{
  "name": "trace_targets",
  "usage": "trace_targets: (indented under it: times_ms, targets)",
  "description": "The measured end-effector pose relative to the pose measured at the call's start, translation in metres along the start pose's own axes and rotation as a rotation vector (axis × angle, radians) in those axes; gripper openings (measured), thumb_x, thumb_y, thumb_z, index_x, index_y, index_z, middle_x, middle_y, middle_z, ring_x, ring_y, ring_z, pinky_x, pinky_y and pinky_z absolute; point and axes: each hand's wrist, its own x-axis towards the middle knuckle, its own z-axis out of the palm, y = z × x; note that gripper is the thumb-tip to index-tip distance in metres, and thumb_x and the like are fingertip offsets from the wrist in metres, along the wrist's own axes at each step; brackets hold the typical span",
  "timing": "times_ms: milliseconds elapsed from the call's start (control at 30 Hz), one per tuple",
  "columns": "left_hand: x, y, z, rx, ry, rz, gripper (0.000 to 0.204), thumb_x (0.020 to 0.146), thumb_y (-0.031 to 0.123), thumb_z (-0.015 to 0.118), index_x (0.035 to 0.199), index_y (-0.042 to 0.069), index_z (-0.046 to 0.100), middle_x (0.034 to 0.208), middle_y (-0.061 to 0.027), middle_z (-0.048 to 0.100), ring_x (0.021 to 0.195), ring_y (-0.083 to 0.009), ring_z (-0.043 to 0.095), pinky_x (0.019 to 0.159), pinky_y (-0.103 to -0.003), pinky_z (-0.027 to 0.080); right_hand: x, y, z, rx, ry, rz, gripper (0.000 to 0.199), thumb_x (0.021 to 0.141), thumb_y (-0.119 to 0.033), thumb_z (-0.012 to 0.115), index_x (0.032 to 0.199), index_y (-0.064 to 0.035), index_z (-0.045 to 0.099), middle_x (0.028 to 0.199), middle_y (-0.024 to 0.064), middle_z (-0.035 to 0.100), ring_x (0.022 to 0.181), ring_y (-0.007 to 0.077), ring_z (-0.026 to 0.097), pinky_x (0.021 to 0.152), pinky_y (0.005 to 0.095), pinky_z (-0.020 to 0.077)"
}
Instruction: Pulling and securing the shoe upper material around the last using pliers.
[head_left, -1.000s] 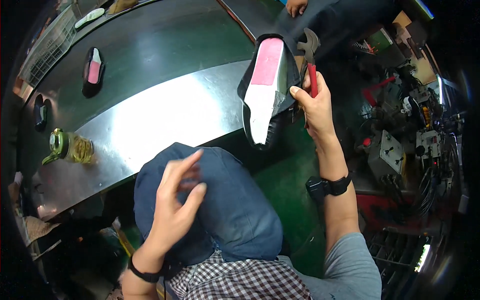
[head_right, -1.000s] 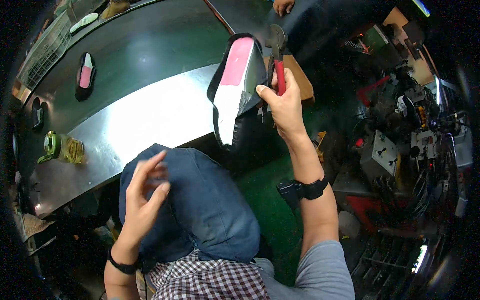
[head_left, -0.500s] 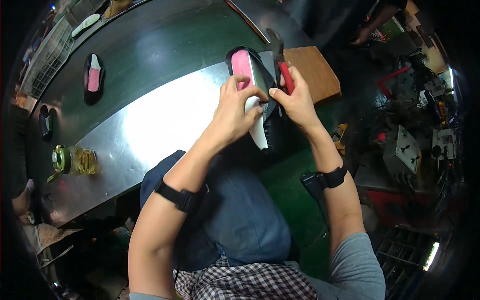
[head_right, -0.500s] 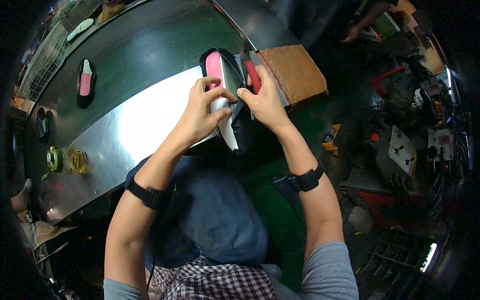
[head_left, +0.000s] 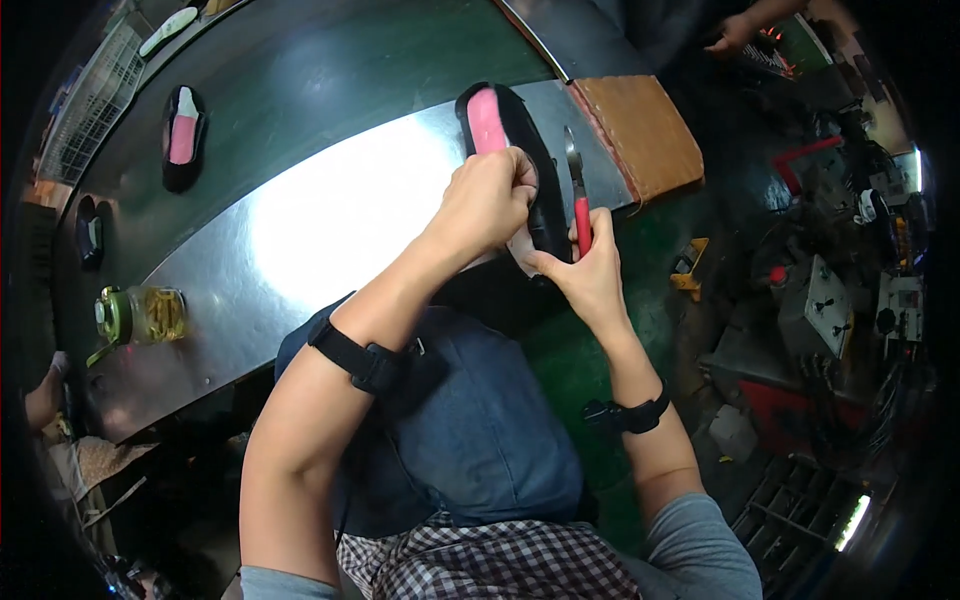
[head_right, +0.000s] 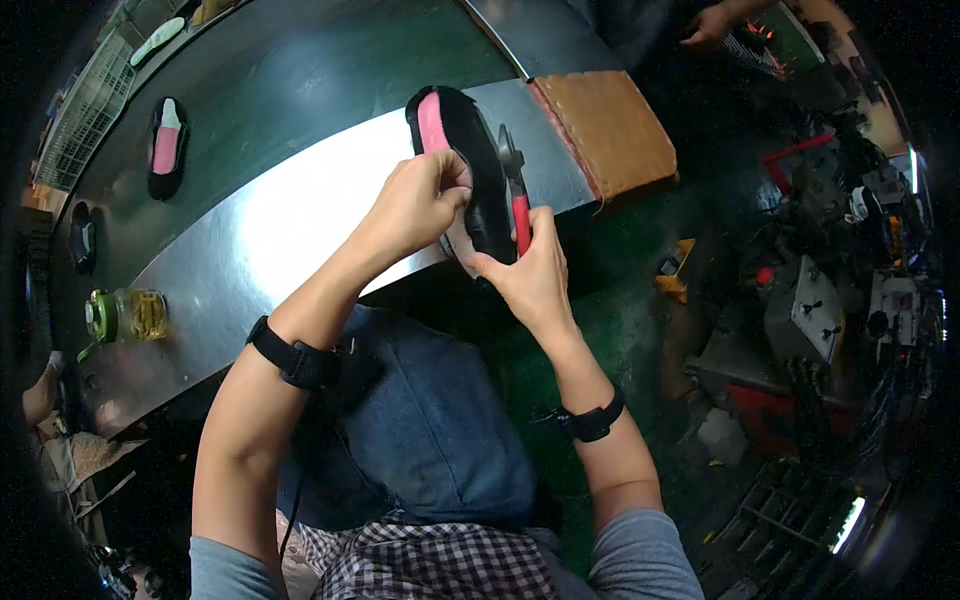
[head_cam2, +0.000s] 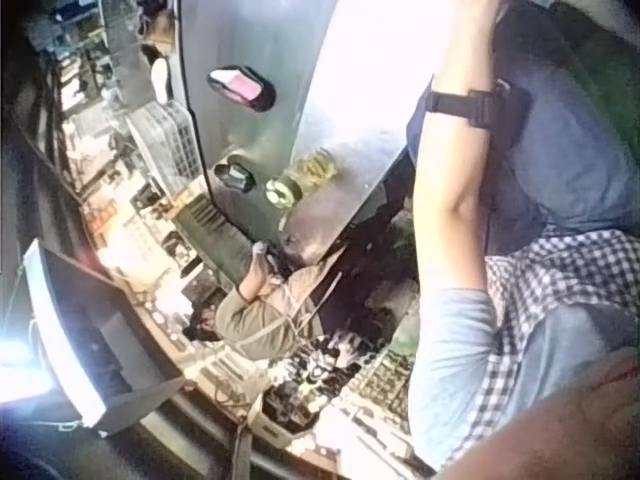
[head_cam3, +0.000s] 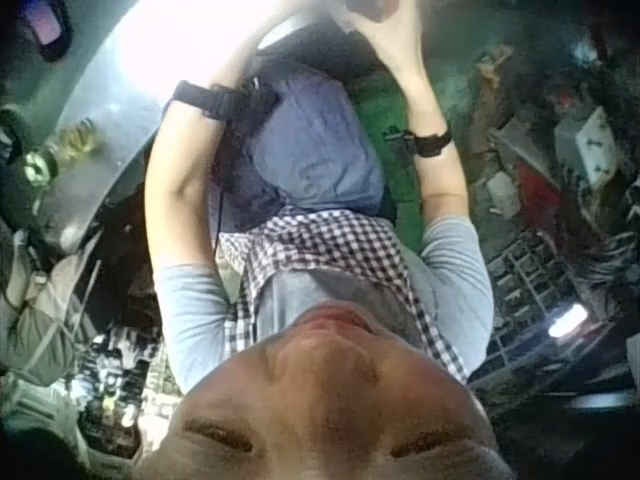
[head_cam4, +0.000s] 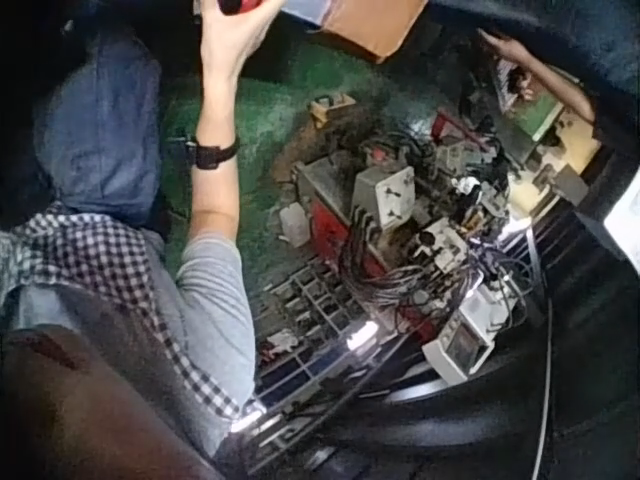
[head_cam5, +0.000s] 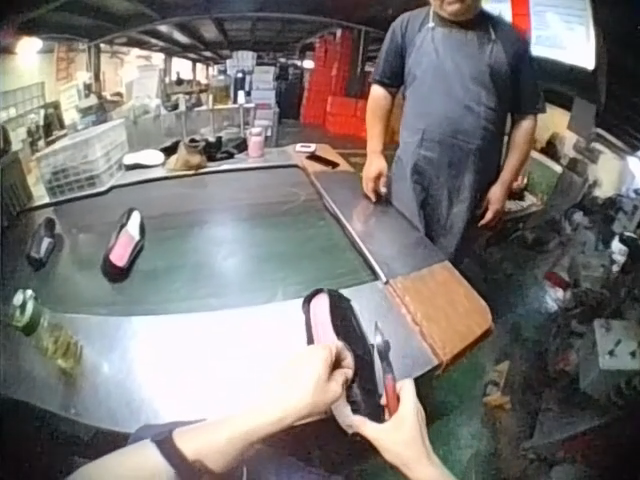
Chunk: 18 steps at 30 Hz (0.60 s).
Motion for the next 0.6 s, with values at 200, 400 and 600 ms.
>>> trace_targets:
  times_ms: [200, 400, 600]
  targets:
    - [0.009, -0.022, 0.001, -0.469, -0.091, -0.259, 0.018, 0.078, 0.004, 0.072, 0.094, 0.0, 0.068, 0.08, -0.0073, 0.066, 0.071, -0.0144, 0.064, 0.065, -0.029, 0.053, 0.003, 0.031, 0.028, 0.231, -0.056, 0.118, 0.058, 0.071, -0.019, 0.085, 0.115, 0.0026, 0.054, 0.106, 0.0111, 0.058, 0.1, 0.0213, 0.059, 0.091, 0.0348, 0.0474]
    - [-0.029, -0.04, 0.032, -0.424, 0.485, -0.009, 0.031, 0.079, 0.008, 0.068, 0.109, 0.001, 0.061, 0.085, -0.0142, 0.066, 0.084, -0.0233, 0.066, 0.076, -0.037, 0.054, 0.044, 0.102, -0.014, 0.099, -0.036, -0.197, 0.047, 0.087, -0.017, 0.059, 0.127, 0.0078, 0.059, 0.123, 0.0218, 0.062, 0.115, 0.0308, 0.058, 0.097, 0.0412, 0.0483]
    - [-0.313, -0.024, -0.073, 0.145, 0.595, -0.277, 0.058, 0.079, 0.023, 0.071, 0.129, 0.006, 0.048, 0.136, -0.0199, 0.044, 0.132, -0.0395, 0.037, 0.104, -0.052, 0.032, 0.06, 0.031, 0.199, 0.37, -0.562, -0.284, 0.05, 0.092, -0.024, 0.053, 0.132, 0.0061, 0.056, 0.126, 0.0204, 0.06, 0.117, 0.033, 0.057, 0.097, 0.0423, 0.0492]
